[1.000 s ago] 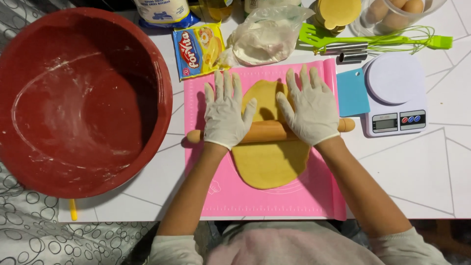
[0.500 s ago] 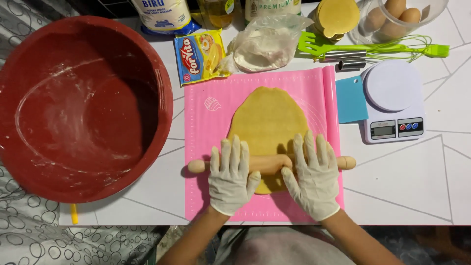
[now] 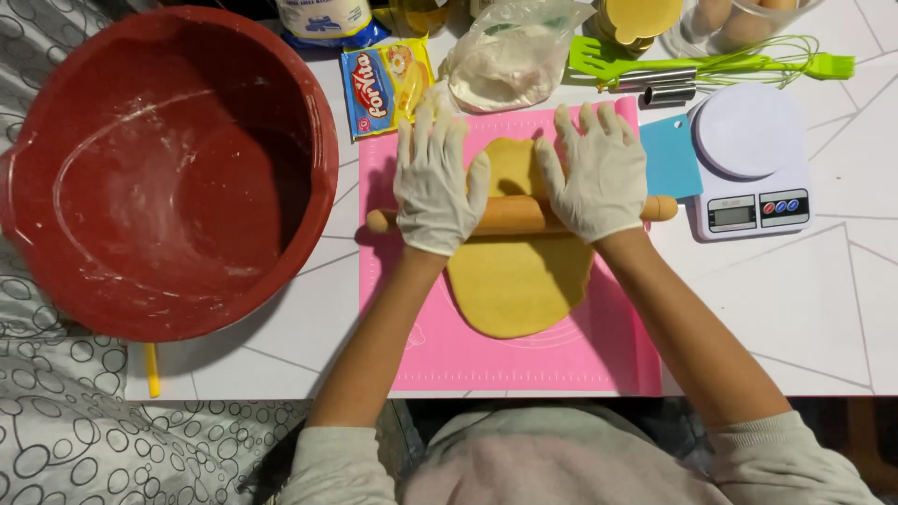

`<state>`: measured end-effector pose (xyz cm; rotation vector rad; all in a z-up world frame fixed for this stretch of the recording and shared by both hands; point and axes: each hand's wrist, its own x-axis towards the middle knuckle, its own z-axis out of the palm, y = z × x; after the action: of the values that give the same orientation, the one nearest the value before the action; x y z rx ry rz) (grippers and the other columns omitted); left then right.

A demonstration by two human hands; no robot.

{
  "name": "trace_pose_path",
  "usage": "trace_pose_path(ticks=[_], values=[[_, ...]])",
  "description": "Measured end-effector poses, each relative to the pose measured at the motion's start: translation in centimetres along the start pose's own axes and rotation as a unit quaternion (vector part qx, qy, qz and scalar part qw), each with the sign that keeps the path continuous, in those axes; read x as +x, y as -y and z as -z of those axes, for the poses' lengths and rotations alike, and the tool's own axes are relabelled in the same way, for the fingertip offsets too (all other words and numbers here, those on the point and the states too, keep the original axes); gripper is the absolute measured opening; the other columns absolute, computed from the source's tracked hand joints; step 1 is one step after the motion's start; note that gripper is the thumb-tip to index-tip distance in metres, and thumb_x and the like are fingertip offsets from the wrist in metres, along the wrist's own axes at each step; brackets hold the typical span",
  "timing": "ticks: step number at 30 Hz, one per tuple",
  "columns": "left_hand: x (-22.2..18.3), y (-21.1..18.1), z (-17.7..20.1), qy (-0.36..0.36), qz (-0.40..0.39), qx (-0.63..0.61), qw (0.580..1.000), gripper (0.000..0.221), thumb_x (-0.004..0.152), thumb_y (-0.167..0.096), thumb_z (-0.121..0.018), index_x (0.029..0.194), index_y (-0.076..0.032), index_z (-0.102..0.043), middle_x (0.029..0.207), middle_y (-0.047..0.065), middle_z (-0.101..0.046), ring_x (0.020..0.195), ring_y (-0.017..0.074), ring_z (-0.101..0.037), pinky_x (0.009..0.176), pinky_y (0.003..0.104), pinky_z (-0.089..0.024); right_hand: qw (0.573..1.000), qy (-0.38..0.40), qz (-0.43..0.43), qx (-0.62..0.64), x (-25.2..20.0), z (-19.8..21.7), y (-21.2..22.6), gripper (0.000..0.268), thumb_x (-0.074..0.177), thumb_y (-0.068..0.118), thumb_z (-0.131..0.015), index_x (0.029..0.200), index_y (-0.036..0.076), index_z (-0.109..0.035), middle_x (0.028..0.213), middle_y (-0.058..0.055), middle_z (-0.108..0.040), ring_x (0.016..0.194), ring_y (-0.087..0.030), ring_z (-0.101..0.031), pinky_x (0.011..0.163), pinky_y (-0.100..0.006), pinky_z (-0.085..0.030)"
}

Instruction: Rolling out a ball of dough into a flat sheet on a silicone mat using a rolling pin.

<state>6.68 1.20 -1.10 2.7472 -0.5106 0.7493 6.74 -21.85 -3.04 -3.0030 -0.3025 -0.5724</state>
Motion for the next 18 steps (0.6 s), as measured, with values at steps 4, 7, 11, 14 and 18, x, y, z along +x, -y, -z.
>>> trace_pose_path(ticks=[4,7,11,14,18], values=[[-6.7,-0.5,-0.6,-0.076,-0.040,-0.096,0.992,0.027,0.093,-0.036,-0.062,0.076,-0.019,-0.051,0.077,-0.002,-0.051,0.102,0.0278,-0.067,0.108,0.056,-0.046,0.998,-0.051,0.037,0.007,-5.6,2.9,2.1,0.056,0.108,0.049,-0.036,0.145,0.014,-0.060,0.128,-0.014,-0.070,0.129,-0.037,-0.060,0.112,-0.046,-0.039],[-11.2,-1.5,0.9,-0.068,-0.052,-0.086,0.993,0.024,0.094,-0.040,-0.065,0.092,-0.020,-0.051,0.092,-0.001,-0.054,0.107,0.0261,-0.066,0.110,0.057,-0.046,0.999,0.001,0.038,0.032,-9.4,6.0,3.3,0.058,0.103,0.043,-0.037,0.151,0.013,-0.053,0.138,-0.014,-0.065,0.133,-0.038,-0.057,0.115,-0.047,-0.037],[-14.3,-3.5,3.0,-0.010,-0.046,-0.044,0.998,0.053,0.102,-0.046,-0.050,0.142,-0.011,-0.045,0.141,0.016,-0.058,0.143,0.0367,-0.047,0.121,0.069,-0.018,0.995,0.019,0.059,0.077,-12.7,6.4,3.8,0.073,0.098,0.046,-0.045,0.161,0.009,-0.040,0.153,-0.024,-0.050,0.144,-0.045,-0.042,0.121,-0.053,-0.029],[-13.3,-2.8,3.3,0.030,-0.084,0.022,0.996,0.068,0.105,-0.055,-0.037,0.155,-0.009,-0.037,0.163,0.018,-0.037,0.154,0.0364,-0.027,0.124,0.066,-0.010,0.995,0.006,0.072,0.066,-12.9,5.3,3.4,0.078,0.097,0.054,-0.046,0.162,0.011,-0.037,0.157,-0.023,-0.046,0.145,-0.044,-0.040,0.120,-0.054,-0.029],[-8.0,-1.9,2.8,0.038,-0.088,0.040,0.995,0.075,0.103,-0.056,-0.033,0.156,-0.003,-0.036,0.165,0.020,-0.032,0.156,0.0374,-0.022,0.125,0.067,-0.003,0.996,0.021,0.073,0.049,-8.2,4.4,2.1,0.079,0.099,0.060,-0.038,0.163,0.014,-0.035,0.156,-0.024,-0.046,0.143,-0.045,-0.042,0.122,-0.056,-0.026]])
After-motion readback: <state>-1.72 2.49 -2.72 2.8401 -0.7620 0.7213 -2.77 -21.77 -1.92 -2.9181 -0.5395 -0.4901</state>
